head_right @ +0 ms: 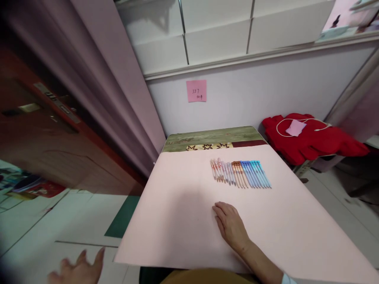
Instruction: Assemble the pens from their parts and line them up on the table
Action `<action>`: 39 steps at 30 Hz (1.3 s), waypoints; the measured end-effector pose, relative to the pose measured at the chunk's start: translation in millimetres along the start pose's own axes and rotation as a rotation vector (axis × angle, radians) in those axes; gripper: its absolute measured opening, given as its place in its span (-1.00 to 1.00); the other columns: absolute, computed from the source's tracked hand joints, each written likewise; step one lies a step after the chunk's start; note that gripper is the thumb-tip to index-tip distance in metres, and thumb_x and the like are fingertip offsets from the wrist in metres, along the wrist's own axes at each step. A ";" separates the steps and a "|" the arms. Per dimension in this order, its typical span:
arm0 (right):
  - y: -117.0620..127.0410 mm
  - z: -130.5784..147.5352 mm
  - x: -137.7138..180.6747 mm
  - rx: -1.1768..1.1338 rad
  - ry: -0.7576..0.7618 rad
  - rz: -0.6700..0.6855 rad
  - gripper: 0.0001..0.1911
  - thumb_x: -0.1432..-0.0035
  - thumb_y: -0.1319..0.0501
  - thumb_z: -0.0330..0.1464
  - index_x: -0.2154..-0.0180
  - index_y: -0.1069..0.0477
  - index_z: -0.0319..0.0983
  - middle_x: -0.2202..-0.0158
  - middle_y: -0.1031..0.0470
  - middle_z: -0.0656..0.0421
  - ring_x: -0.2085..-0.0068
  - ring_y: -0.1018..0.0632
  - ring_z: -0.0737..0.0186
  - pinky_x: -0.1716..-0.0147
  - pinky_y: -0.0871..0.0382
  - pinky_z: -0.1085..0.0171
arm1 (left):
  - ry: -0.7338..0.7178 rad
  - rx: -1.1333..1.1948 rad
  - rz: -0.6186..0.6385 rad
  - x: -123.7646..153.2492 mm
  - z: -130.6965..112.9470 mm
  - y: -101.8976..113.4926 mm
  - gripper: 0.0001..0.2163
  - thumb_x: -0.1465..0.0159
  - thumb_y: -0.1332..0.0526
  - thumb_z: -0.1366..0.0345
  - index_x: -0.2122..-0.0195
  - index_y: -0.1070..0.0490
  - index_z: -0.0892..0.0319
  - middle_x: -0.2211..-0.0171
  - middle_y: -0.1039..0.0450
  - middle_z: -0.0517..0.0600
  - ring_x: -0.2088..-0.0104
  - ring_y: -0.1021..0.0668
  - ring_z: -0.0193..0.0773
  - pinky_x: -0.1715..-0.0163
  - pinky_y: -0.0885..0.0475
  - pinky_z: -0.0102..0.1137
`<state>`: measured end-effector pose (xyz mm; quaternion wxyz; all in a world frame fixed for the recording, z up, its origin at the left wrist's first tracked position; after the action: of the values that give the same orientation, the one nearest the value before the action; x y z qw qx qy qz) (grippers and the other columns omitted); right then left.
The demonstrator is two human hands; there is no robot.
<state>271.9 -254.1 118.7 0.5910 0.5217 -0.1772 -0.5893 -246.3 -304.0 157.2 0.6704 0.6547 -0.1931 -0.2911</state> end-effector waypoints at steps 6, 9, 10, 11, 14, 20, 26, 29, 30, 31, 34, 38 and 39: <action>24.7 -0.9 -23.8 -0.187 -0.116 0.169 -0.66 -0.24 -0.09 -0.36 -0.03 -0.44 -0.24 0.02 -0.51 0.00 0.06 -0.55 0.10 0.05 -0.44 0.12 | -0.604 0.368 -0.077 38.4 -181.8 66.0 -0.51 -0.30 -0.02 0.10 -0.13 -0.40 0.27 -0.31 -0.13 0.29 -0.34 -0.11 0.16 -0.20 -0.08 0.11; 66.5 10.1 -55.6 -0.219 -0.183 0.082 -0.61 -0.23 -0.13 -0.31 -0.08 -0.40 -0.22 0.02 -0.52 0.00 0.05 -0.55 0.07 0.07 -0.42 0.11 | -0.995 0.588 0.015 96.4 -257.6 120.3 -0.46 -0.30 -0.08 0.14 -0.28 -0.22 0.23 -0.22 -0.30 0.23 -0.24 -0.31 0.03 -0.17 -0.22 -0.09; 81.3 18.3 -67.4 -0.230 -0.180 0.062 -0.60 -0.21 -0.15 -0.31 -0.09 -0.39 -0.21 0.04 -0.53 0.01 0.07 -0.55 0.08 0.09 -0.42 0.13 | -1.098 0.659 0.076 116.6 -275.7 137.0 -0.38 -0.31 -0.08 0.15 -0.37 -0.02 0.21 -0.19 -0.33 0.21 -0.15 -0.42 -0.03 -0.09 -0.32 -0.16; 96.1 26.7 -78.9 -0.237 -0.178 0.042 -0.58 -0.19 -0.18 -0.31 -0.10 -0.38 -0.20 0.09 -0.55 0.04 0.09 -0.56 0.10 0.11 -0.41 0.15 | -1.148 0.711 0.125 132.6 -289.0 152.4 -0.31 -0.32 -0.09 0.16 -0.41 0.16 0.15 -0.14 -0.39 0.17 -0.01 -0.52 -0.10 0.03 -0.40 -0.23; 133.3 45.8 -107.3 -0.205 -0.213 0.028 -0.44 -0.18 -0.21 -0.32 -0.21 -0.26 -0.17 0.35 -0.56 0.22 0.34 -0.56 0.23 0.33 -0.35 0.29 | -1.260 0.717 0.161 174.1 -316.2 193.2 -0.16 -0.27 -0.18 0.23 -0.42 0.38 0.13 0.11 -0.52 0.07 0.33 -0.58 -0.22 0.27 -0.43 -0.34; 191.7 60.0 -133.2 0.242 -0.178 -0.220 0.02 -0.11 -0.22 -0.43 -0.41 0.38 -0.26 0.41 -0.55 0.20 0.41 -0.47 0.17 0.33 -0.28 0.26 | -1.256 0.652 -0.054 208.8 -339.2 244.7 -0.10 -0.21 -0.17 0.41 -0.40 0.49 0.23 0.22 -0.54 0.10 0.43 -0.55 -0.19 0.40 -0.40 -0.36; 204.4 47.5 -139.9 0.479 -0.123 -0.385 -0.06 -0.11 -0.02 -0.59 -0.41 0.43 -0.27 0.43 -0.50 0.17 0.45 -0.41 0.21 0.27 -0.29 0.21 | -1.214 0.655 -0.219 212.8 -366.8 252.8 -0.20 -0.23 -0.05 0.51 -0.40 0.45 0.19 0.03 -0.49 0.24 0.45 -0.53 -0.21 0.37 -0.44 -0.29; 208.7 36.2 -145.8 0.497 -0.126 -0.402 -0.06 -0.11 -0.01 -0.59 -0.40 0.47 -0.29 0.40 -0.51 0.15 0.44 -0.40 0.21 0.26 -0.29 0.20 | -1.215 0.647 -0.231 213.0 -381.7 249.2 -0.24 -0.24 0.01 0.52 -0.40 0.42 0.19 -0.02 -0.46 0.27 0.42 -0.54 -0.19 0.35 -0.45 -0.27; 210.0 33.0 -148.2 0.497 -0.127 -0.401 -0.06 -0.12 -0.01 -0.58 -0.40 0.48 -0.29 0.38 -0.52 0.14 0.44 -0.41 0.20 0.25 -0.30 0.20 | -1.217 0.640 -0.228 213.3 -386.2 248.2 -0.25 -0.24 0.02 0.53 -0.40 0.41 0.18 -0.04 -0.45 0.27 0.41 -0.54 -0.19 0.34 -0.45 -0.27; 211.1 29.9 -150.7 0.494 -0.131 -0.398 -0.06 -0.13 -0.01 -0.58 -0.40 0.48 -0.29 0.37 -0.53 0.12 0.43 -0.41 0.20 0.25 -0.30 0.19 | -1.215 0.632 -0.225 213.3 -390.3 247.4 -0.25 -0.24 0.02 0.53 -0.40 0.40 0.18 -0.04 -0.45 0.27 0.40 -0.54 -0.18 0.34 -0.45 -0.27; 210.6 16.4 -155.9 0.446 -0.166 -0.372 -0.09 -0.16 -0.04 -0.53 -0.41 0.43 -0.29 0.35 -0.54 0.10 0.41 -0.43 0.17 0.24 -0.30 0.18 | -1.210 0.625 -0.208 211.5 -399.4 242.3 -0.25 -0.25 -0.01 0.50 -0.40 0.37 0.17 0.01 -0.48 0.22 0.38 -0.55 -0.17 0.33 -0.44 -0.29; 187.7 -37.4 -145.4 0.288 -0.334 -0.246 -0.19 -0.22 -0.15 -0.30 -0.39 0.16 -0.20 0.31 -0.55 0.14 0.34 -0.50 0.14 0.30 -0.32 0.23 | -1.257 0.661 -0.043 203.6 -402.5 192.8 -0.25 -0.28 -0.11 0.36 -0.41 0.31 0.19 0.17 -0.52 0.09 0.36 -0.56 -0.18 0.31 -0.44 -0.33; 176.3 -57.8 -138.2 0.252 -0.391 -0.197 -0.26 -0.22 -0.16 -0.24 -0.36 0.03 -0.18 0.26 -0.56 0.13 0.29 -0.52 0.14 0.30 -0.32 0.25 | -1.273 0.663 0.017 201.4 -400.2 169.3 -0.27 -0.29 -0.11 0.33 -0.41 0.27 0.18 0.19 -0.52 0.06 0.32 -0.57 -0.18 0.28 -0.46 -0.33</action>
<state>376.2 -150.8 297.5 0.4155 0.4821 -0.3084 -0.7070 185.4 -131.7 272.9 0.1957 0.5257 -0.6300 -0.5371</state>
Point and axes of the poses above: each hand's wrist, its own x-axis away from the middle knuckle, its own y-axis out of the back of the hand, z = x × y, the point moved 10 cm from there along -x, towards the middle knuckle
